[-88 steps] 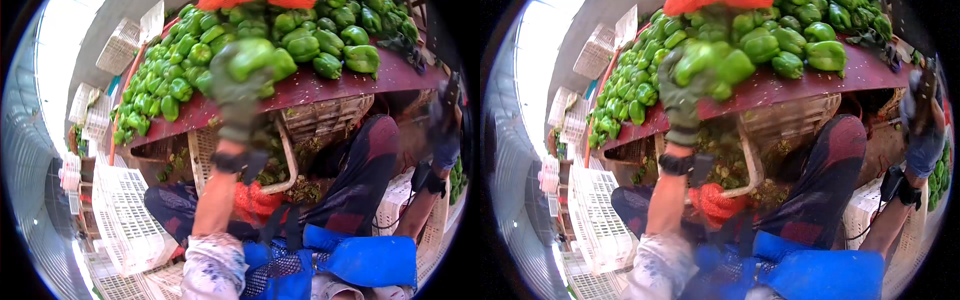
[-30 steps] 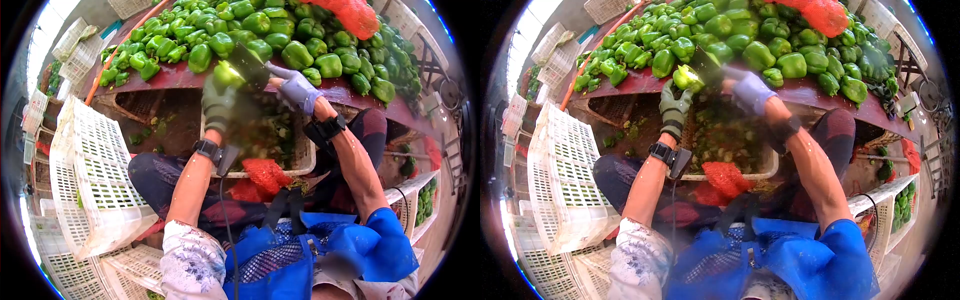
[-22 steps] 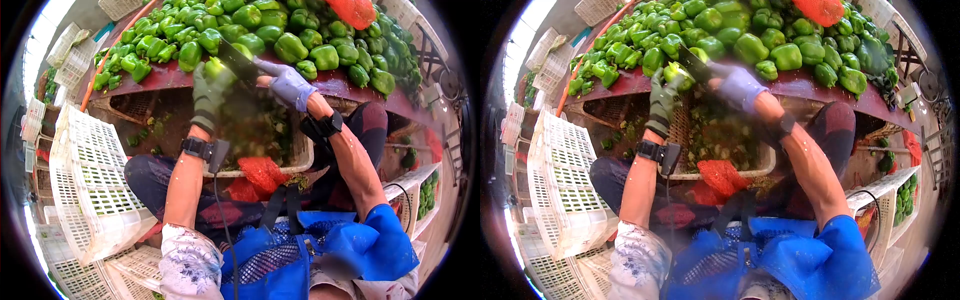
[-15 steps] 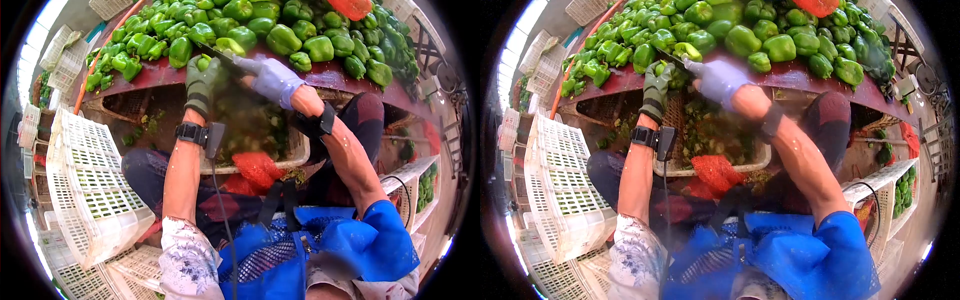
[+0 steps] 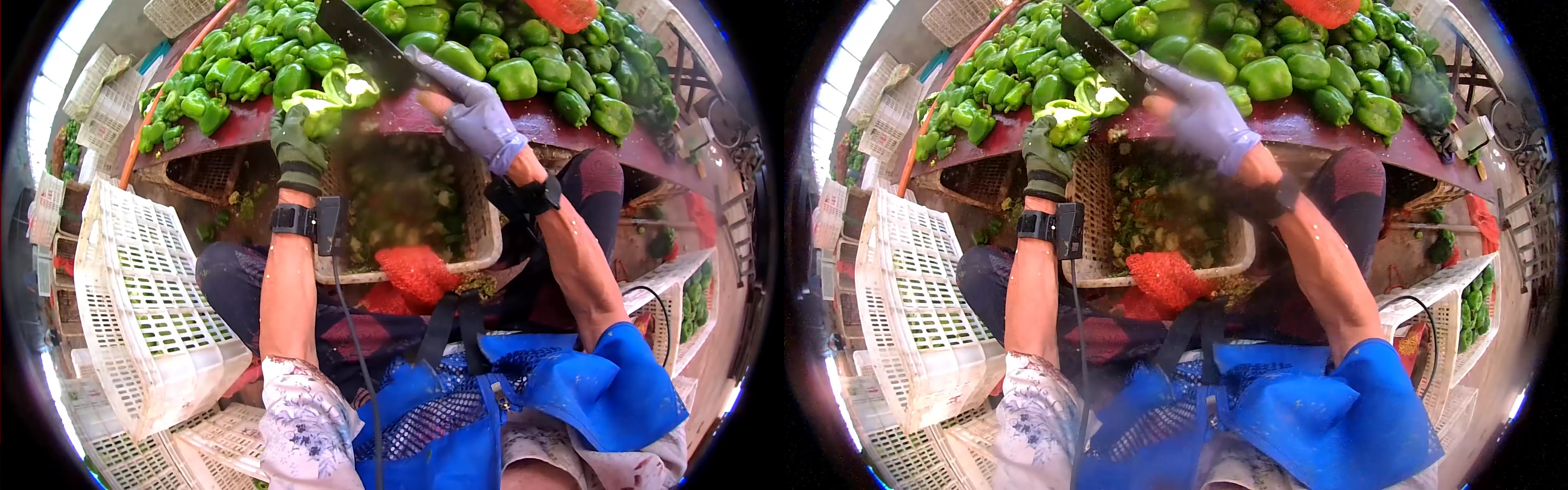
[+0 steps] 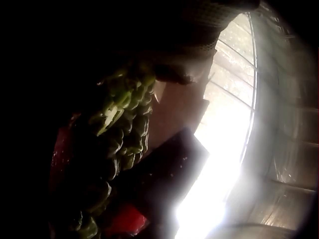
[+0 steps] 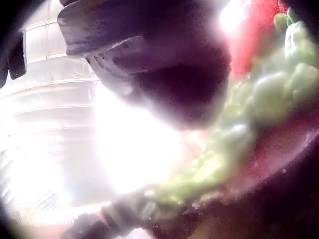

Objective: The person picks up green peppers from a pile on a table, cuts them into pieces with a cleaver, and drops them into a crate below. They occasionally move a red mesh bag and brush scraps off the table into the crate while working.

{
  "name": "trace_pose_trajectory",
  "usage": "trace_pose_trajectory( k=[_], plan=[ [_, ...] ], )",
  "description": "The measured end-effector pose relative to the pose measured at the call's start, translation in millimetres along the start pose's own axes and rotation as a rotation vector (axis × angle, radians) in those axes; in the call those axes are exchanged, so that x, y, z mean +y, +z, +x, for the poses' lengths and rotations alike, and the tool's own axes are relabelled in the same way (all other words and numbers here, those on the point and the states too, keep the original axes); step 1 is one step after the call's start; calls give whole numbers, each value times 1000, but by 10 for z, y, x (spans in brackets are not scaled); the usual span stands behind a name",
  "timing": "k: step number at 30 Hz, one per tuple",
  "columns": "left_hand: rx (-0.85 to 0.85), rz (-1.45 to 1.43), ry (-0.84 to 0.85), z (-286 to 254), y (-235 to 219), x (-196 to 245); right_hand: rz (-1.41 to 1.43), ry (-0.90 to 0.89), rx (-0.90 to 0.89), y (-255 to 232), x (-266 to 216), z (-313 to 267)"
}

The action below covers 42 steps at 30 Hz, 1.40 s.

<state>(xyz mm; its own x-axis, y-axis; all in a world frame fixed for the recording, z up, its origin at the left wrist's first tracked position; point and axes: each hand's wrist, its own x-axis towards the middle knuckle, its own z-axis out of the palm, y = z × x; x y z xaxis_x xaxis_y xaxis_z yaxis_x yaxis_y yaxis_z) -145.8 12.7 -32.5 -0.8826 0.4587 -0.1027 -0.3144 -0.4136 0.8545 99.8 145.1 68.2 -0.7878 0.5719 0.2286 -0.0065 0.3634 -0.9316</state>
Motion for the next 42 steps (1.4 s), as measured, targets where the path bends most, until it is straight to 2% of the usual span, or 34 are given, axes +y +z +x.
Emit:
trace_pose_trajectory(
  k=[4, 6, 9, 12, 15, 16, 18, 19, 20, 21, 23, 25, 26, 29, 30, 33, 37, 38, 39, 41, 42],
  plan=[
    [51, 22, -13, -38, 4, -5, -205, -198, -29, -69, 134, -31],
    [20, 21, -45, -62, -12, 22, -257, -275, -41, -66, 167, -42],
    [12, 59, -51, -124, -25, 54, -349, -205, -90, -63, 134, -102],
    [7, 56, 7, -114, -25, 14, -341, -390, -10, 12, 275, -77],
    [5, 64, 50, -30, -57, -44, -461, -261, -52, 57, 189, -128],
    [5, 69, 52, -38, -47, -52, -559, -409, -7, 122, 267, -110],
    [24, 80, 14, -135, 9, 3, -578, -347, -75, 241, 237, -153],
    [16, 74, 53, -124, 15, -51, -569, -291, -114, 304, 197, -192],
    [12, 68, 96, -114, 1, -116, -590, -338, -110, 373, 184, -224],
    [8, 62, 142, -133, 22, -126, -689, -237, -147, 444, 155, -235],
    [61, 38, 129, -196, 17, -120, -733, -256, -121, 567, 256, -205],
    [90, 28, 161, -306, 64, -63, -730, -197, -171, 541, 165, -176],
    [112, 74, 235, -243, 14, -85, -729, -169, -190, 502, 114, -153],
    [114, 144, 175, -179, -66, 53, -577, -160, -238, 288, 87, -138],
    [134, 164, 182, -156, -91, 51, -532, -255, -167, 253, 97, -143],
    [88, 123, 139, -71, -143, 39, -401, -368, -32, 130, 42, -128],
    [160, 82, 186, 37, -139, 149, -527, -193, 46, -89, -51, -114],
    [249, 87, 250, 76, -154, 234, -547, -146, 67, -140, -27, -103],
    [313, 12, 274, -6, -60, 375, -523, -158, 85, -182, -6, -93],
    [334, 50, 324, 18, -113, 553, -469, -174, 119, -208, 23, -101],
    [327, 90, 314, 52, -155, 587, -461, -67, 92, -215, -55, -105]
  ],
)
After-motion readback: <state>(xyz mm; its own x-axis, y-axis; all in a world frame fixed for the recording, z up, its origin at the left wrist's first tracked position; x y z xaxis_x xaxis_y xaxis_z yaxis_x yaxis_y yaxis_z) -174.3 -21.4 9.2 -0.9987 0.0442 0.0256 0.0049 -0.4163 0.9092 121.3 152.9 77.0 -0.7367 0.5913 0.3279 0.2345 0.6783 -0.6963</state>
